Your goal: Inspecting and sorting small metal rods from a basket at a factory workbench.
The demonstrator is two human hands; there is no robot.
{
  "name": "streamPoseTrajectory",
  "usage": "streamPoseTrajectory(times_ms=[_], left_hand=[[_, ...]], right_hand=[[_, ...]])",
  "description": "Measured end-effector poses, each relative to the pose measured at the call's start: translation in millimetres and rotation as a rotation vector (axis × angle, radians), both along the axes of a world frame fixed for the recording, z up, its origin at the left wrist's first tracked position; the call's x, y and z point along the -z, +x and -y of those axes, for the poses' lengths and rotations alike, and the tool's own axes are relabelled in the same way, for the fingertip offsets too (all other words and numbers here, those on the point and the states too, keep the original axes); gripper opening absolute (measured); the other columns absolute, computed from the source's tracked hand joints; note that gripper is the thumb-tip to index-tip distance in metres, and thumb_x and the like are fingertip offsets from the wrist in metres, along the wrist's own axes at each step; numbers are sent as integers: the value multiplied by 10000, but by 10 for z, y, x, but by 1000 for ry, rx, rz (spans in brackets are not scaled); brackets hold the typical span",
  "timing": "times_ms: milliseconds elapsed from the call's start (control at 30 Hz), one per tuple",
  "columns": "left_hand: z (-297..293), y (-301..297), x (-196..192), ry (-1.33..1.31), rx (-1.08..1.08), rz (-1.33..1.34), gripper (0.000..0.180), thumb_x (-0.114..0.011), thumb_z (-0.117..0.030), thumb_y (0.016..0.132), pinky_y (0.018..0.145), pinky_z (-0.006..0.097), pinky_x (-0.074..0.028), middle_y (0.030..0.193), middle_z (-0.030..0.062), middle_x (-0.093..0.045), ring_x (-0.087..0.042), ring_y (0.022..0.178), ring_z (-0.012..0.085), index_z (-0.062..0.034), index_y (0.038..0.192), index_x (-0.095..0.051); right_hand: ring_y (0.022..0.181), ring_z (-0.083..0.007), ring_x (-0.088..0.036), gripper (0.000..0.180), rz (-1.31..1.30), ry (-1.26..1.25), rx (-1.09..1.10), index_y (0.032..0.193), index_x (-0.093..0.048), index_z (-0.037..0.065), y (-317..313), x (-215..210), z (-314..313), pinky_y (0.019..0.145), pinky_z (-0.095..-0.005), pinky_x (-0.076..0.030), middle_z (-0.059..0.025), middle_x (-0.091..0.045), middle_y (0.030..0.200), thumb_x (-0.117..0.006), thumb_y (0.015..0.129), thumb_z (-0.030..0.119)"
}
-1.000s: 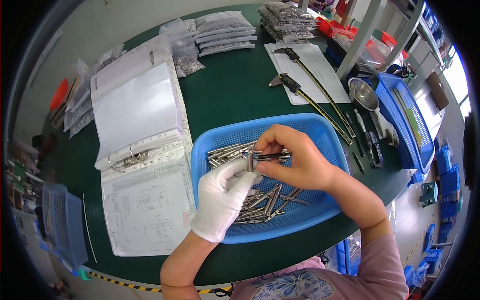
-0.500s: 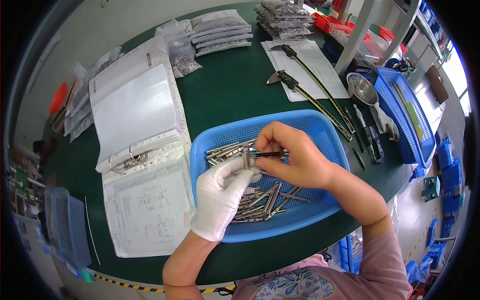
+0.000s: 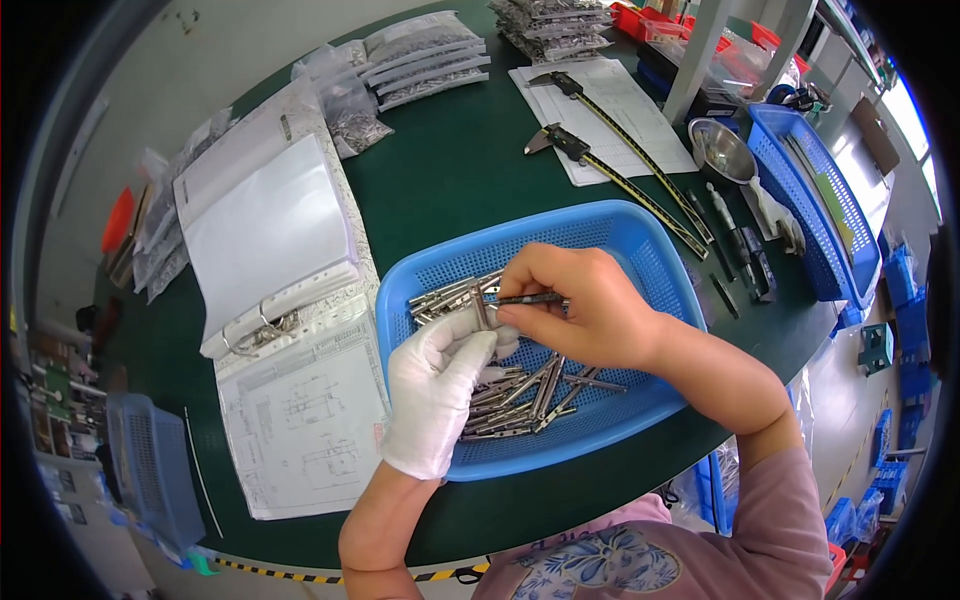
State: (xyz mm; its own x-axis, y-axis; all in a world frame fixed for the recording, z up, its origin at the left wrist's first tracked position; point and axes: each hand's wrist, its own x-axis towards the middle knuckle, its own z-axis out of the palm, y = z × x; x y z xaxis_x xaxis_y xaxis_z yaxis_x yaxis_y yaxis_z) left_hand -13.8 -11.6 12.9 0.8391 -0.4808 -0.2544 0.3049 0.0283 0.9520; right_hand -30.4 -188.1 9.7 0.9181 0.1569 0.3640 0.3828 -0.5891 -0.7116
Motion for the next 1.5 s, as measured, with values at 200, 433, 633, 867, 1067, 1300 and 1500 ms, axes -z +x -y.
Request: streamPoseTrajectory(times_ms=[200,433,633,867,1067,1300,1500], left_hand=[[-10,-10,-14,37,-15,16,212,-517,-70,870,721,241,-499,939,91,-635,-622,855,143,25,1050,-575],[-12,-3,-5,54,-7,23,212,-518,-71,869,712,243,-501,936,94,-635,-625,856,153,29,1049,-569],[-4,-10,-15,49,-27,13,210,-516,-78,871,705,239,-500,934,96,-635,-626,855,156,25,1047,-564],[-3,0,-14,6,-46,-3,215,-485,-91,883,693,240,-502,923,98,-636,-628,848,157,22,1048,-561],[-23,4,9,-34,-41,-12,209,-488,-82,880,673,230,-510,906,105,-637,-634,831,156,27,1041,-564],[-15,0,14,-49,-43,0,200,-501,-64,875,668,223,-517,908,108,-639,-637,823,155,34,1037,-567],[30,-18,-22,19,-46,50,207,-529,-45,857,662,221,-518,913,102,-638,-635,819,150,42,1040,-570]], right_hand=[[544,-198,-543,201,-109,-102,15,870,-546,57,13,-66,31,499,-316,-413,-67,-568,645,-659,754,177],[594,-258,-584,185,-100,23,43,845,-536,76,-28,-124,-41,525,-359,-430,-71,-583,643,-640,756,200],[589,-250,-582,182,-89,42,24,853,-532,78,-21,-95,-14,515,-355,-427,-79,-570,646,-639,739,172],[493,-149,-507,193,22,20,47,865,-554,62,-24,-73,5,470,-257,-407,-35,-535,635,-651,698,55],[576,-231,-580,145,86,6,14,824,-559,99,-19,-45,-35,485,-343,-436,-55,-581,660,-614,691,119],[527,-221,-560,111,180,-39,5,791,-583,83,-21,-38,-19,454,-325,-417,-51,-569,628,-644,703,112],[489,-203,-528,119,218,-162,30,738,-581,69,-4,11,23,440,-326,-380,-56,-524,562,-666,726,151]])
